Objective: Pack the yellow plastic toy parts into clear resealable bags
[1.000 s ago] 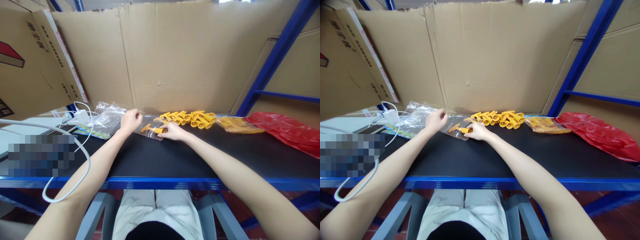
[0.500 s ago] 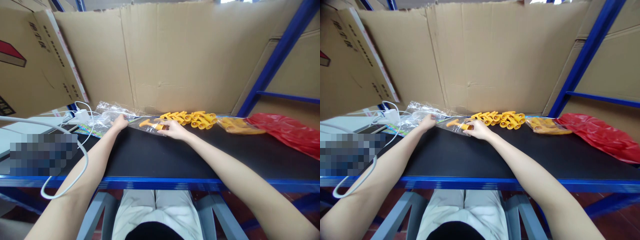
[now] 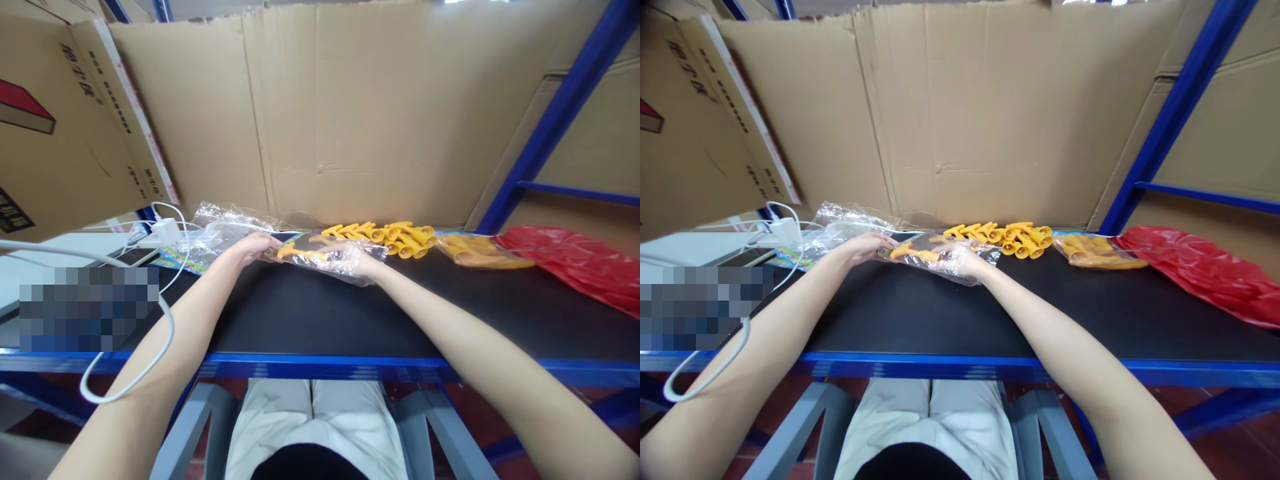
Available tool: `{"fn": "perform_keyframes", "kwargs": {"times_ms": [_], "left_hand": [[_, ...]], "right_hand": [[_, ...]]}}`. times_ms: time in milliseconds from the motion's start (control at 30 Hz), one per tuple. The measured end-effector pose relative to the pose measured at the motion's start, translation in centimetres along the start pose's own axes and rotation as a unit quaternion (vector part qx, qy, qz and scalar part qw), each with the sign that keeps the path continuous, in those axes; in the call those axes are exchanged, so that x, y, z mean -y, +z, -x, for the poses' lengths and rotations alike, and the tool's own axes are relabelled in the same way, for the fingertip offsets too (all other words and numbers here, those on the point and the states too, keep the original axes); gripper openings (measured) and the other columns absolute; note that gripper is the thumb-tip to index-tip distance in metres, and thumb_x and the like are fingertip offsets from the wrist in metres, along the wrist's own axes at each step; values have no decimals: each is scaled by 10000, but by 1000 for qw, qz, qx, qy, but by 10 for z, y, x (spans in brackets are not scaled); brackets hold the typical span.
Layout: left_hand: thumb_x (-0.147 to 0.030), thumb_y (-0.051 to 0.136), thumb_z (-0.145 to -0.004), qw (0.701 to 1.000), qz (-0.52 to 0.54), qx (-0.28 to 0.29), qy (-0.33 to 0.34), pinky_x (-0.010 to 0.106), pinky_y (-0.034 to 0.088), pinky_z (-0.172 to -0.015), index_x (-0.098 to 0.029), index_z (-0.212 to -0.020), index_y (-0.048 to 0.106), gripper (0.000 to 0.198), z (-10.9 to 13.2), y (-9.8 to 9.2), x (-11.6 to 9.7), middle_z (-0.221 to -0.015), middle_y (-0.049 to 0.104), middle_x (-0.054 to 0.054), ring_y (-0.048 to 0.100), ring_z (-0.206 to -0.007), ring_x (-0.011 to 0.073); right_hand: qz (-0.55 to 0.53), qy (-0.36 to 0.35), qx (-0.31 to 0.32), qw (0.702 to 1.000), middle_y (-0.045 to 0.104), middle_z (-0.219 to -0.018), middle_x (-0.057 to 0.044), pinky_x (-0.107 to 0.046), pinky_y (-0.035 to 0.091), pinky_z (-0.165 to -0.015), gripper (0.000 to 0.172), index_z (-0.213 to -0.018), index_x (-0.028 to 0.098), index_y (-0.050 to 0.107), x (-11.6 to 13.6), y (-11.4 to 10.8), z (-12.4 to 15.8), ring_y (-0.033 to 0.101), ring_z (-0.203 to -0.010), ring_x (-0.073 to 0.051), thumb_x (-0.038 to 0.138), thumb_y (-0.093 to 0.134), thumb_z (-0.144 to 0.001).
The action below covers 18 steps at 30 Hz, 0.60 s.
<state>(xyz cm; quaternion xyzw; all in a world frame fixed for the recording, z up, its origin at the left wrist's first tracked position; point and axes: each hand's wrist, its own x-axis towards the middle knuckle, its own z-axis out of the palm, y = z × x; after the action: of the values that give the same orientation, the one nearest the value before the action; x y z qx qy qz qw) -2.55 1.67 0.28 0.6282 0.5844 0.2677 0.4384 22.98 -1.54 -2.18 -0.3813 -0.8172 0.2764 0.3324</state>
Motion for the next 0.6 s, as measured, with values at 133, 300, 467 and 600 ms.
{"fn": "perform_keyframes", "kwargs": {"times_ms": [133,300,467,600], "left_hand": [[-297,486,-774,978,-171,-122,-2,347,514,-744,-118,-951,641,296,0,-2,3,-906,697,132,657,-863,246],[-460,314,-883,882,-369,-252,151,543,197,-1062,-189,-1357,369,549,-3,11,9,-1455,318,125,251,-1350,295],[-555,96,-899,892,-384,-177,162,561,45,-1084,-258,-1464,33,641,-9,39,14,-1525,-78,18,-101,-1381,255],[-602,47,-871,897,-396,-154,123,576,-14,-1077,-251,-1462,-32,692,-13,48,18,-1506,-142,-1,-147,-1369,247]], "right_hand": [[30,-1,26,999,650,-1108,-106,-396,419,-938,341,-1043,176,681,3,-1,3,592,-1039,-239,251,688,-711],[14,5,41,999,667,-1067,-77,-389,436,-920,357,-1034,205,682,2,6,2,605,-1001,-230,237,712,-679],[-9,-32,89,995,652,-1103,-77,-402,427,-939,406,-1088,196,654,3,11,1,590,-1036,-222,266,695,-691],[-1,-43,118,992,629,-1157,-76,-393,389,-985,397,-1116,197,645,11,7,1,554,-1105,-212,175,621,-720]]}}
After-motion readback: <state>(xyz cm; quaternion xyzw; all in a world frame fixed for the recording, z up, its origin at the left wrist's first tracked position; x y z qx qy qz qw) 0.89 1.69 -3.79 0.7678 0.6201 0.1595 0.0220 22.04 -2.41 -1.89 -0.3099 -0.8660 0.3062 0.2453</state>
